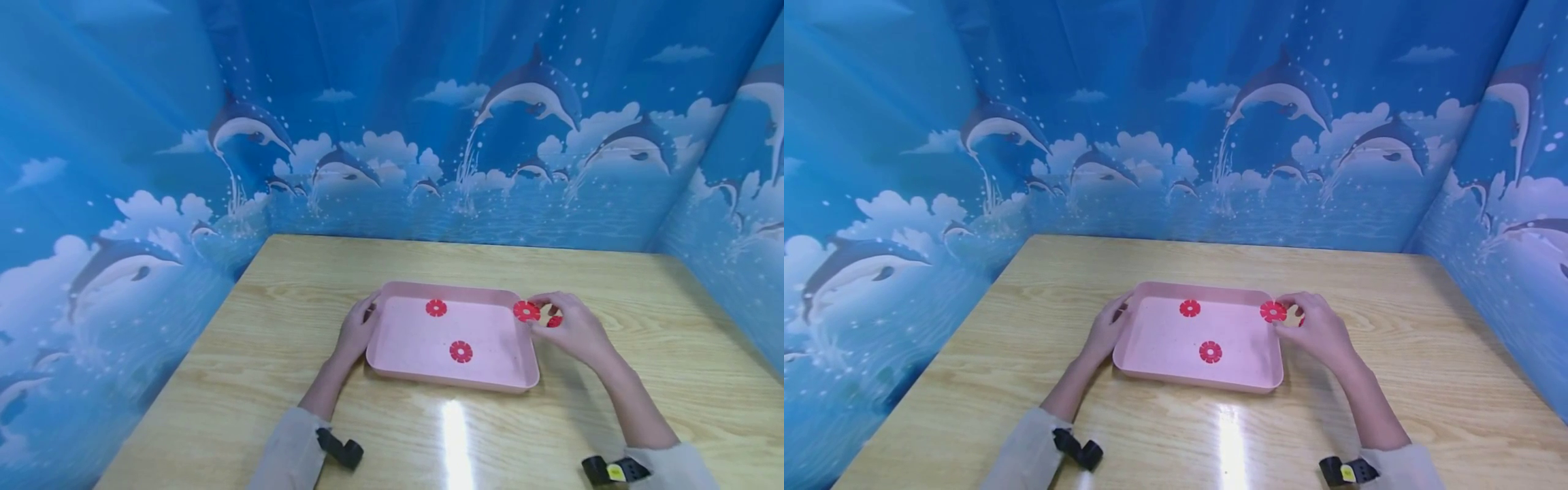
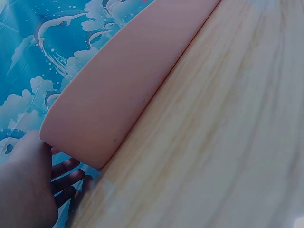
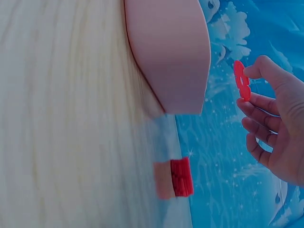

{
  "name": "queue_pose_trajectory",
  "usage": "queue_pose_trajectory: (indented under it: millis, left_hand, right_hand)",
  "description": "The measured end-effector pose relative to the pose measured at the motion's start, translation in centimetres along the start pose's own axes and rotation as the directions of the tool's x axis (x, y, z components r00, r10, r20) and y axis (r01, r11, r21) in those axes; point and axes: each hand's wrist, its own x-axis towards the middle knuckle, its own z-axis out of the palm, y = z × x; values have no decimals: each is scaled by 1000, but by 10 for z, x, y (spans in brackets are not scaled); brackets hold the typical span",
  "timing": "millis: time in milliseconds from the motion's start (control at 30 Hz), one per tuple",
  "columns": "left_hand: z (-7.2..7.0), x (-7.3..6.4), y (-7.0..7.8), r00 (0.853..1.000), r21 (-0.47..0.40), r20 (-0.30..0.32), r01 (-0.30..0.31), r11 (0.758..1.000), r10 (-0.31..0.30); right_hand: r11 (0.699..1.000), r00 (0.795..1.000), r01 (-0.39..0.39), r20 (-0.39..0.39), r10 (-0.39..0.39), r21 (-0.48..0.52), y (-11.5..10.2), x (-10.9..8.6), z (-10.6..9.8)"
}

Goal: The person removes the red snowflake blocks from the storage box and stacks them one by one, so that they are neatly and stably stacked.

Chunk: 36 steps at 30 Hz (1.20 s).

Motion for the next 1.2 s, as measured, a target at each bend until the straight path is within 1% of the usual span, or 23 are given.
queue_pose_trajectory:
  millis: [67,267,400,533,667,900,1200]
  left_hand:
    - [0,0,0,1000,0,0,0,1000,0]
    - [0,0,-2,1000,-2,-2,-6,1000,6]
    - [1,0,-3,1000,3,-1,-14,1000,14]
    - [1,0,-4,1000,10,-3,-8,1000,8]
    - [1,0,-3,1000,15,-4,1,1000,-1]
    - [1,0,-1,1000,19,-1,-3,1000,3]
    - [1,0,-2,1000,4,3,13,1000,-13]
  right_hand:
    - [1000,1000,-8,-9,8,-3,5,-2,-3]
    - [1000,998,5,-66,-6,-18,22,-6,-7]
    - [999,998,-42,-57,42,-13,31,-8,-11]
    - [997,996,-71,-49,71,-3,40,-10,-13]
    - [998,996,-56,-64,56,6,51,-11,-13]
    - [999,994,-13,-111,16,30,66,-13,-11]
    - [998,995,10,-101,-4,63,82,-17,-5]
